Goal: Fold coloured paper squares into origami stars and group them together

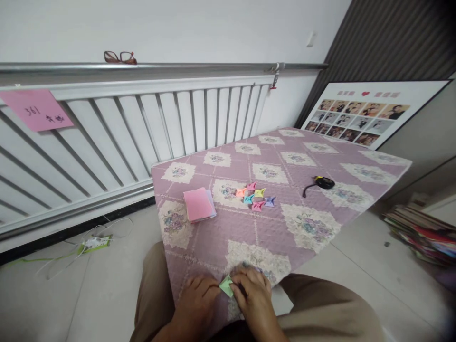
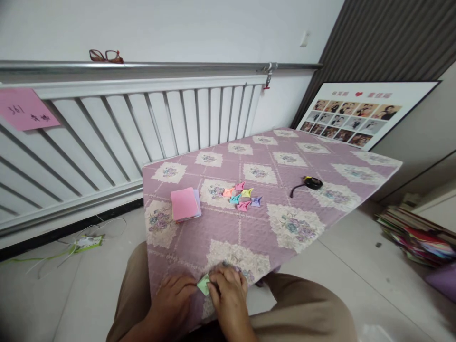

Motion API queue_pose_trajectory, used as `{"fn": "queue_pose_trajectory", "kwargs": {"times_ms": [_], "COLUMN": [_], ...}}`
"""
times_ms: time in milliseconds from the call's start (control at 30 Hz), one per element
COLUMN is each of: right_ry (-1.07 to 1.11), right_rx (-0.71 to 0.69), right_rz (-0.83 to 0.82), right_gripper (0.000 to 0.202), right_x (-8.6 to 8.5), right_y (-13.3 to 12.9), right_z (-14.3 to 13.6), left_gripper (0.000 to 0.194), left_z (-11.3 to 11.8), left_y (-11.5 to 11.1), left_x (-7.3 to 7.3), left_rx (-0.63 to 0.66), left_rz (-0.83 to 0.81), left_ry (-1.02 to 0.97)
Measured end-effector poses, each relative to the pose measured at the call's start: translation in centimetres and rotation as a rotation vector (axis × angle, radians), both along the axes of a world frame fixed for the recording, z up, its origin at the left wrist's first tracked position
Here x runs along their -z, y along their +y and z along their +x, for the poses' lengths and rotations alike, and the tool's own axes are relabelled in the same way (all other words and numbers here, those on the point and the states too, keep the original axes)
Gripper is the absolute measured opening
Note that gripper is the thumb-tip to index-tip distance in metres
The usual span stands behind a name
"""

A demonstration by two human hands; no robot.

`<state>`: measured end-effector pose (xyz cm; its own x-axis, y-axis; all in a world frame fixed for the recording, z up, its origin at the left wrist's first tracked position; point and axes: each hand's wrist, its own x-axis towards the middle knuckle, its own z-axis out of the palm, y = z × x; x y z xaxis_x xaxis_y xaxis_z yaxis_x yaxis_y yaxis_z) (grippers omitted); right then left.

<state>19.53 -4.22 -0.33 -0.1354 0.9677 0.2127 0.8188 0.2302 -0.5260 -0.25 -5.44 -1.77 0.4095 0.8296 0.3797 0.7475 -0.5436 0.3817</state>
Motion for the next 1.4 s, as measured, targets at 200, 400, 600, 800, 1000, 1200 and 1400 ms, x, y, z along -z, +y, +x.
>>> {"fn": "queue_pose_trajectory", "kwargs": {"times_ms": [200, 400, 600, 800, 1000, 1200, 1400], "right_ry": [0.019, 0.163, 0.376, 0.395, 0.463, 0.592, 0.856], "right_rx": [-0.085, -0.181, -0.296, -0.3, -0.247, -0.164, -0.053], "right_rz": [-0.045, 0.028, -0.068, -0.099, -0.086, -0.095, -0.187], "right_gripper": [0.015, 0.014, 0.013, 0.014, 0.017, 0.021, 0.035], "right_x": [-0.3, -0.2, -1.2, -1.8, -1.6, -1.2, -0.3], "right_y": [0.0, 1.1, 4.2, 7.4, 8.3, 8.4, 8.2], "right_z": [0.4, 1.1, 2.3, 3.5, 4.3, 5.9, 6.6], "left_gripper": [0.022, 0.017, 0.013, 0.012, 0.013, 0.01, 0.005], "left_z": [1.0, 2.2, 3.2, 4.8, 6.0, 7.2, 8.0], "left_y": [0.9, 2.6, 5.0, 7.6, 9.2, 9.3, 9.8], "left_x": [-2.2, -3.4, -4.1, -4.7, -4.2, -3.4, -3.3], "left_rx": [-0.11, -0.073, -0.099, -0.186, -0.184, -0.235, -0.292], "left_rz": [-0.327, -0.452, -0.512, -0.559, -0.57, -0.583, -0.747], "left_ry": [-0.112, -0.208, -0.336, -0.424, -0.397, -0.451, -0.687]}}
